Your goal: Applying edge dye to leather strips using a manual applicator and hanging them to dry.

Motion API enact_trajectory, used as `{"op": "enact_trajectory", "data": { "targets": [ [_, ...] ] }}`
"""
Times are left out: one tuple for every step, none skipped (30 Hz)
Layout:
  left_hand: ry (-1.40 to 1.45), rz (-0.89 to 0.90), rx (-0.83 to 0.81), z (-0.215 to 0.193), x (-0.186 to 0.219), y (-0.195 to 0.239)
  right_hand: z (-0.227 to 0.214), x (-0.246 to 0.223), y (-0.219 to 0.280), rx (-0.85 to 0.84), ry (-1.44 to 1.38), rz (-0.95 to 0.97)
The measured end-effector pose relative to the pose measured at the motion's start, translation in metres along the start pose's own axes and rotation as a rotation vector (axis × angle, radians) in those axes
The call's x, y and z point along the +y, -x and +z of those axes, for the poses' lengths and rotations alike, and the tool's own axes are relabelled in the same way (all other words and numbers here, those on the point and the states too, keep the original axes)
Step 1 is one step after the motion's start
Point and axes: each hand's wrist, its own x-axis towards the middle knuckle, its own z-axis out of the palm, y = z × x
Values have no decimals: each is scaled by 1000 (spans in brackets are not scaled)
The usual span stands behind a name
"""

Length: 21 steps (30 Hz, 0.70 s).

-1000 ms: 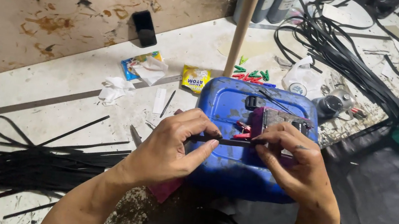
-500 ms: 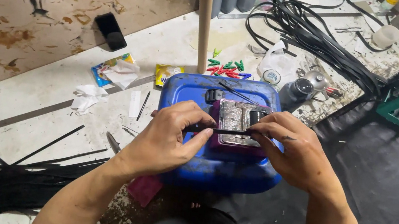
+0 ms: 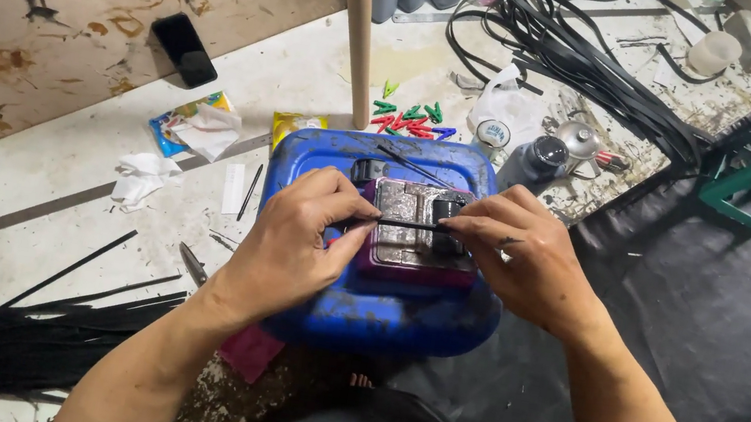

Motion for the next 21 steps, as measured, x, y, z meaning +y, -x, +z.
{"op": "enact_trajectory", "data": {
  "targets": [
    [0, -1, 0, 0, -1, 0, 1, 0, -1, 0, 0, 0],
    [1, 8, 7, -1, -2, 1, 2, 0, -3, 7, 3, -3],
    [3, 16, 14, -2, -3, 1, 4, 0, -5, 14, 6, -6],
    [0, 15, 12, -2, -5, 2, 6, 1, -4, 16, 3, -6],
    [-2, 25, 18, -2, -6, 3, 8, 1, -4, 27, 8, 3],
    [-3, 32, 29, -3, -8, 4, 10, 2, -4, 34, 13, 8],
    [-5, 29, 30, -3, -10, 5, 11, 1, -4, 33, 10, 7],
    [-21, 59, 43, -2, -11, 6, 11, 1, -4, 39, 25, -1],
    [-37, 88, 56, -2, -13, 6, 11, 1, -4, 46, 40, -9],
    [-36, 84, 61, -1, -12, 7, 11, 0, -5, 40, 39, -13],
    [-65, 117, 72, -1, -11, 7, 10, -1, -6, 44, 62, -28],
    [-95, 147, 80, 0, -10, 9, 10, -2, -7, 46, 82, -41],
    [-95, 140, 83, 2, -11, 11, 12, -3, -6, 41, 76, -43],
    [-130, 184, 110, 3, -12, 12, 14, -4, -6, 48, 102, -45],
    [-165, 228, 136, 5, -12, 14, 16, -5, -5, 55, 127, -46],
    [-166, 222, 134, 5, -12, 14, 17, -6, -5, 52, 122, -45],
    [-164, 235, 137, 5, -12, 14, 19, -8, -5, 47, 131, -40],
    [-161, 251, 139, 6, -12, 14, 19, -9, -4, 44, 143, -35],
    [-161, 249, 136, 5, -12, 14, 20, -9, -4, 44, 141, -32],
    [-154, 253, 136, 4, -12, 14, 20, -10, -4, 57, 163, -34],
    [-148, 256, 135, 4, -12, 14, 20, -10, -4, 70, 185, -35]
  ]
}}
